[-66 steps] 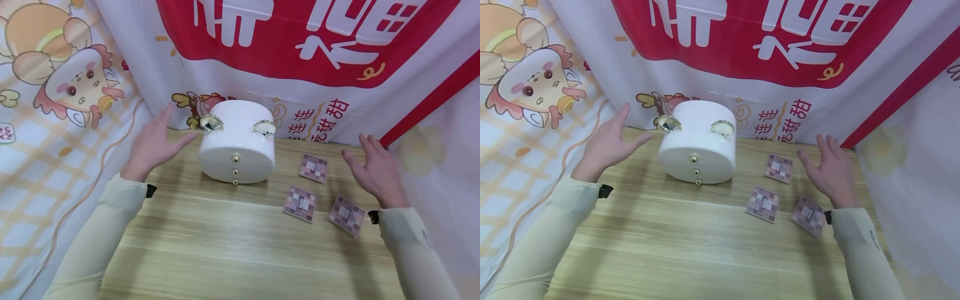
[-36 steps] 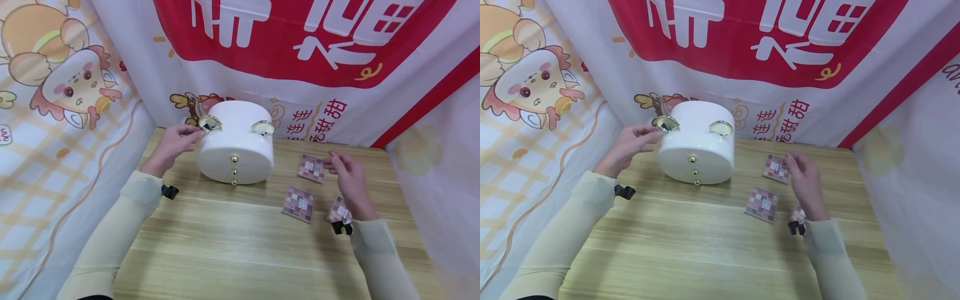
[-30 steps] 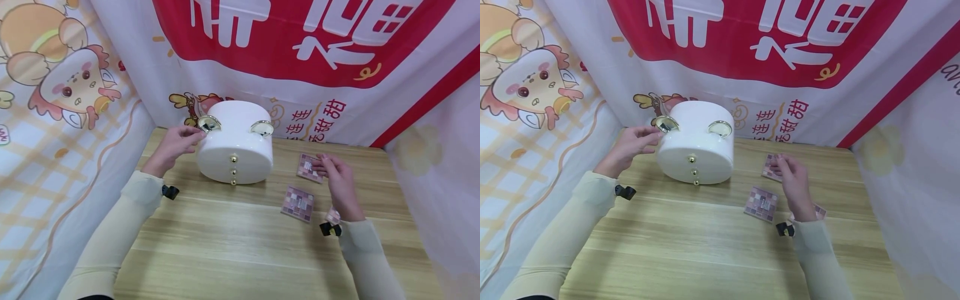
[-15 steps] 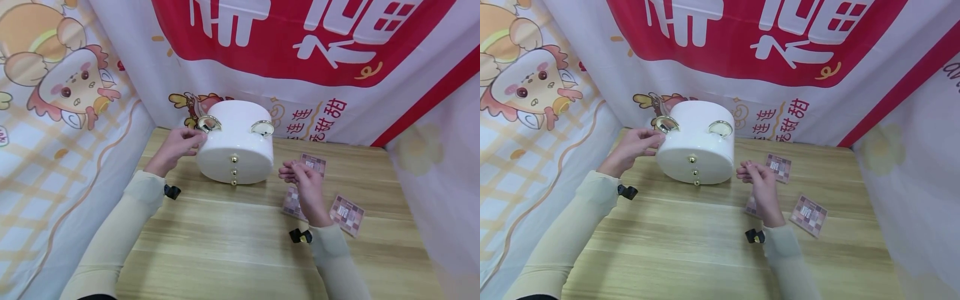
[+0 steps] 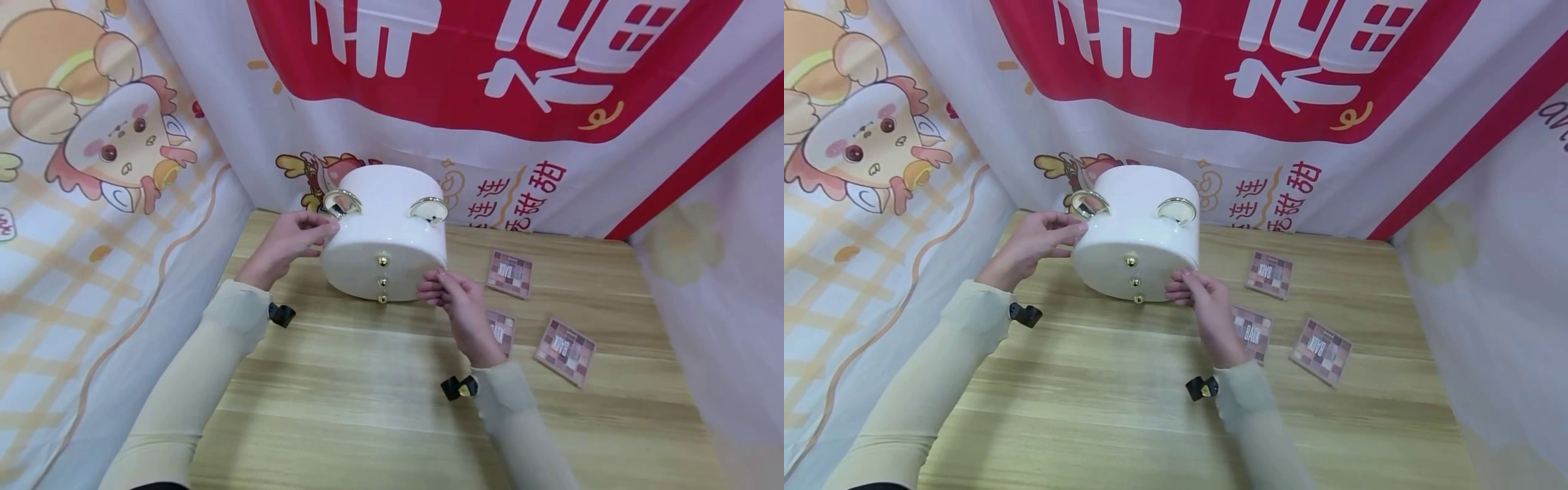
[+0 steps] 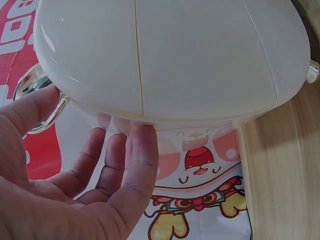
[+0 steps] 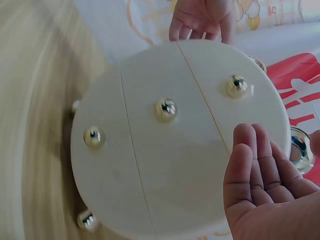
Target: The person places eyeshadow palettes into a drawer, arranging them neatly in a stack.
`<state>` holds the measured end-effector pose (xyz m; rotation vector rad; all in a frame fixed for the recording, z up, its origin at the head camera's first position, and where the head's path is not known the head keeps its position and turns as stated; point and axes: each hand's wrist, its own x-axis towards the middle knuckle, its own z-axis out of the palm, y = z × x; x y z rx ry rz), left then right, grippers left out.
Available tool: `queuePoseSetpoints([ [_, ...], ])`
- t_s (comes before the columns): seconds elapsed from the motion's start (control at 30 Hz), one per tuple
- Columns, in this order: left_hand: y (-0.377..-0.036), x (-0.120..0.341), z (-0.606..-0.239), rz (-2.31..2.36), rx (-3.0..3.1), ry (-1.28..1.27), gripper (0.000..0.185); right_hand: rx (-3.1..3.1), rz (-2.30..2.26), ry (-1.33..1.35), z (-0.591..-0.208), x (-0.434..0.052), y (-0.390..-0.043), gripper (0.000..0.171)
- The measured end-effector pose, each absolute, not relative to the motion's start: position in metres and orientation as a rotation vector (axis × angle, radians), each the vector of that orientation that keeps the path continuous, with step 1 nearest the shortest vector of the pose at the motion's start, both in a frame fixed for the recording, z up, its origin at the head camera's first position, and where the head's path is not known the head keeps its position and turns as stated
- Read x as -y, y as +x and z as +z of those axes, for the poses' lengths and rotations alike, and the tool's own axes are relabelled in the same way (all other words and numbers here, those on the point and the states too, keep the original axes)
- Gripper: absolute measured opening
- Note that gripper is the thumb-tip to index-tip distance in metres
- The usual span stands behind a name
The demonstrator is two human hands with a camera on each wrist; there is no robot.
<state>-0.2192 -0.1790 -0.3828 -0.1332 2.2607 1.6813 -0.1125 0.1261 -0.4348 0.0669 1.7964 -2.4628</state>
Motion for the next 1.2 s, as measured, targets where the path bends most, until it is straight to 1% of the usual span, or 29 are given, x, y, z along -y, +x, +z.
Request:
queuePoseSetpoints([
  [0.37, -0.219, 0.181, -0.384, 1.680, -2.249, -0.114, 0.057, -1.652, -2.408, 0.076, -0.439, -0.096, -0.119, 0.039],
  [0.6, -0.220, 0.180, -0.385, 1.679, -2.248, -0.124, 0.056, -1.584, -2.418, 0.074, -0.438, -0.087, -0.127, 0.040],
  [0.93, -0.220, 0.179, -0.385, 1.682, -2.255, -0.114, 0.055, -1.524, -2.423, 0.149, -0.435, -0.075, -0.135, 0.029],
  [1.2, -0.220, 0.180, -0.387, 1.683, -2.260, -0.110, 0.057, -1.529, -2.394, 0.182, -0.436, -0.067, -0.140, 0.029],
])
